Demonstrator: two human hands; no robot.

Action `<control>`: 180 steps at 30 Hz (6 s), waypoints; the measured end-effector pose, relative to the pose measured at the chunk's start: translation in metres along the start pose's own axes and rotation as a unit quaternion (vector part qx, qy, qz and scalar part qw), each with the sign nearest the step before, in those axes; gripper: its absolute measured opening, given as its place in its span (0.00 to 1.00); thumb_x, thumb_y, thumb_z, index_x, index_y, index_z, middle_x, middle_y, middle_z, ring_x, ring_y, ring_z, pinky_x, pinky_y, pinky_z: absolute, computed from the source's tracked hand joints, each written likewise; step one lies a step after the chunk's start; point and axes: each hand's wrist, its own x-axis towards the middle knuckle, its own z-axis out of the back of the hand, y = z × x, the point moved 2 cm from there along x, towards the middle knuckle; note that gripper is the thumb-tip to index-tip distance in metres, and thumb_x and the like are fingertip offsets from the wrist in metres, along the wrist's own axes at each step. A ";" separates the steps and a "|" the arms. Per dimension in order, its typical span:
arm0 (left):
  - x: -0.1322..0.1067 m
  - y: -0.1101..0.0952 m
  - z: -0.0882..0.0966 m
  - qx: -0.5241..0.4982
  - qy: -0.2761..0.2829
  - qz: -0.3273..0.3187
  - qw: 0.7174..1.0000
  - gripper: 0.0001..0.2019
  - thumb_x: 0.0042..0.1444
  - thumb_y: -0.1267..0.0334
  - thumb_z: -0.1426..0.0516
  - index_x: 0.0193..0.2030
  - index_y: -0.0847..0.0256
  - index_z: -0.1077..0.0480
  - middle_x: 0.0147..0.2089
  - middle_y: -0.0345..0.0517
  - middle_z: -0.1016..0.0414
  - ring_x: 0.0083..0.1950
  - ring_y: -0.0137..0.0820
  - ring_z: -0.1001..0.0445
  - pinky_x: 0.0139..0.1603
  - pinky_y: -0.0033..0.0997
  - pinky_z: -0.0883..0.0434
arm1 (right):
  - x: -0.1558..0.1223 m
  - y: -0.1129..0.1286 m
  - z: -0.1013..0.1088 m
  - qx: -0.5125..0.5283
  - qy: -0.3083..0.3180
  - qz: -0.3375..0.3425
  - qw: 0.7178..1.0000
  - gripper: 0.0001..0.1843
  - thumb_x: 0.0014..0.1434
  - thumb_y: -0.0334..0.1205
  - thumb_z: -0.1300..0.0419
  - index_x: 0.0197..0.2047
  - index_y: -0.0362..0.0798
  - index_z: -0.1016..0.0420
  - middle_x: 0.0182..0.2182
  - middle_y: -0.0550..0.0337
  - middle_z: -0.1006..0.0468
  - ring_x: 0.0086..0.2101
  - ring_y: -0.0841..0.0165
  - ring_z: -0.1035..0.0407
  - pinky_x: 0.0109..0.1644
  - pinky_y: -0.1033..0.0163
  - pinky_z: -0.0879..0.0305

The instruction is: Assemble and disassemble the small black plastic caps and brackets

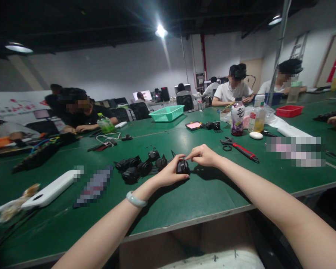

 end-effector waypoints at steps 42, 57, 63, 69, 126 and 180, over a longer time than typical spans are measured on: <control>-0.002 0.001 0.001 0.015 0.007 -0.020 1.000 0.33 0.40 0.62 0.40 0.53 0.63 0.49 0.49 0.50 0.40 0.49 0.36 0.38 0.50 0.36 0.41 | -0.002 -0.002 -0.014 0.062 0.009 -0.075 0.995 0.20 0.42 0.28 0.51 0.37 0.43 0.25 0.26 0.59 0.25 0.24 0.74 0.37 0.28 0.71 0.43; -0.003 0.004 0.000 0.019 0.005 -0.016 1.000 0.34 0.40 0.61 0.40 0.53 0.63 0.50 0.50 0.50 0.41 0.50 0.36 0.39 0.51 0.36 0.41 | -0.001 0.000 -0.014 0.082 0.012 -0.108 0.991 0.19 0.42 0.28 0.52 0.35 0.41 0.24 0.23 0.59 0.25 0.24 0.73 0.36 0.27 0.71 0.43; -0.002 0.004 0.000 0.024 0.008 -0.014 1.000 0.34 0.40 0.61 0.40 0.53 0.62 0.51 0.50 0.51 0.41 0.51 0.38 0.39 0.50 0.37 0.41 | -0.001 -0.003 -0.015 0.096 0.015 -0.115 0.989 0.19 0.43 0.29 0.51 0.36 0.41 0.24 0.22 0.59 0.26 0.22 0.75 0.39 0.25 0.71 0.45; -0.001 0.004 0.000 0.024 0.013 -0.009 1.000 0.34 0.41 0.61 0.41 0.54 0.63 0.51 0.51 0.52 0.41 0.51 0.38 0.39 0.51 0.37 0.40 | -0.002 -0.003 -0.016 0.121 0.042 -0.118 0.985 0.17 0.45 0.31 0.49 0.37 0.39 0.25 0.19 0.61 0.30 0.19 0.78 0.46 0.21 0.72 0.51; -0.001 0.002 0.001 -0.019 -0.003 -0.011 1.000 0.33 0.38 0.63 0.39 0.52 0.63 0.48 0.49 0.51 0.39 0.51 0.39 0.39 0.51 0.40 0.41 | 0.001 0.006 -0.012 0.024 -0.007 -0.089 0.996 0.28 0.57 0.53 0.58 0.31 0.41 0.25 0.21 0.58 0.32 0.24 0.73 0.38 0.29 0.69 0.45; 0.001 0.008 -0.001 0.005 -0.002 -0.019 1.000 0.34 0.39 0.62 0.40 0.53 0.62 0.50 0.48 0.50 0.39 0.49 0.37 0.38 0.50 0.37 0.41 | 0.000 -0.003 -0.020 0.038 0.054 -0.149 0.987 0.32 0.56 0.56 0.61 0.24 0.38 0.29 0.16 0.61 0.35 0.19 0.75 0.43 0.24 0.69 0.48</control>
